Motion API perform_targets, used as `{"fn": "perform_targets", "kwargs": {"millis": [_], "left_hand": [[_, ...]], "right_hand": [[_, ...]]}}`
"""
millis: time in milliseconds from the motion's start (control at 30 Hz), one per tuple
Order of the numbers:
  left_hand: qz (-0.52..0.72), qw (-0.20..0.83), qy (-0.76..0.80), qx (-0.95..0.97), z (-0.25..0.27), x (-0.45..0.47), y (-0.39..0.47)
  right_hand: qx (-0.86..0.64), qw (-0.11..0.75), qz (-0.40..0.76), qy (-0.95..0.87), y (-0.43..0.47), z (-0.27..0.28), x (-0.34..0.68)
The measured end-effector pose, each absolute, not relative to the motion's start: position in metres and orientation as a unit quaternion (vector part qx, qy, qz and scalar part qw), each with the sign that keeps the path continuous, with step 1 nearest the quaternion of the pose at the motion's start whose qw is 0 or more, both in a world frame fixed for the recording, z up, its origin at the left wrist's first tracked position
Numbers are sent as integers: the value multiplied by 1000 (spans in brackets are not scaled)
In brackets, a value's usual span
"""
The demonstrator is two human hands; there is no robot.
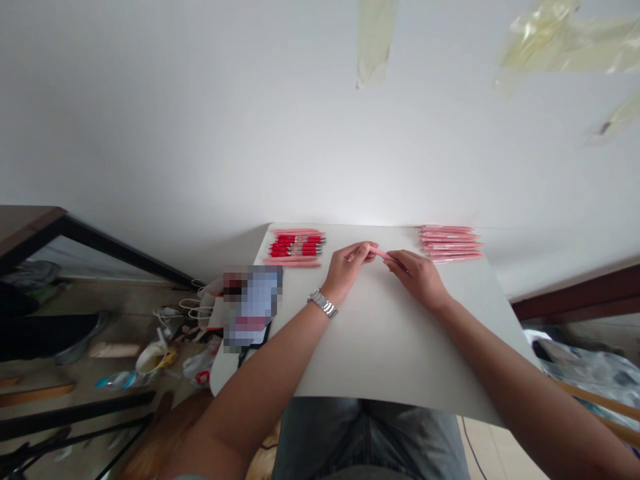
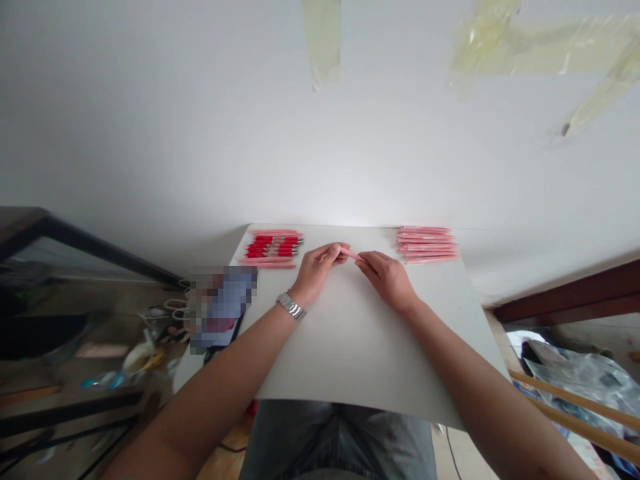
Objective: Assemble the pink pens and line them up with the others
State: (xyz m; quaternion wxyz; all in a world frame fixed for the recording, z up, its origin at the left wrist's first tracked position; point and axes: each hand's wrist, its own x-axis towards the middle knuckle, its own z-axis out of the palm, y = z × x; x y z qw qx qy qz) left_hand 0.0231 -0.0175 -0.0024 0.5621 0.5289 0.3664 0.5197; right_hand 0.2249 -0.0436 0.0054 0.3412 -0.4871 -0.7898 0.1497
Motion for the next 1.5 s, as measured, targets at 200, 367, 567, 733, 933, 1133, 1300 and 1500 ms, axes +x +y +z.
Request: {"fn": "perform_targets", "kwargs": {"millis": [200,367,567,733,933,1133,1300,1500], "left_hand": [[520,555,368,535,-3,23,-18],[506,549,354,564,4,22,-20],[508,548,359,560,7,22,-20],[501,547,353,571,5,22,-20],[502,548,369,558,2,23,-19],[509,549,366,552,-1,23,-18],[510,552,361,552,-4,23,-16],[501,572,343,552,-1,22,-16]], "right_hand": [[-496,347,135,-784,-43,3,225],[-491,345,171,-781,-45,10,222],[-475,355,172,-787,-47,15,220],[-486,351,169,-782,-45,11,222],[-486,355,166,-781,-45,11,222],[-489,358,161,-779,-43,8,223],[-486,367,153,-778,-41,4,224],[-467,381,155,-783,-41,5,223]]}}
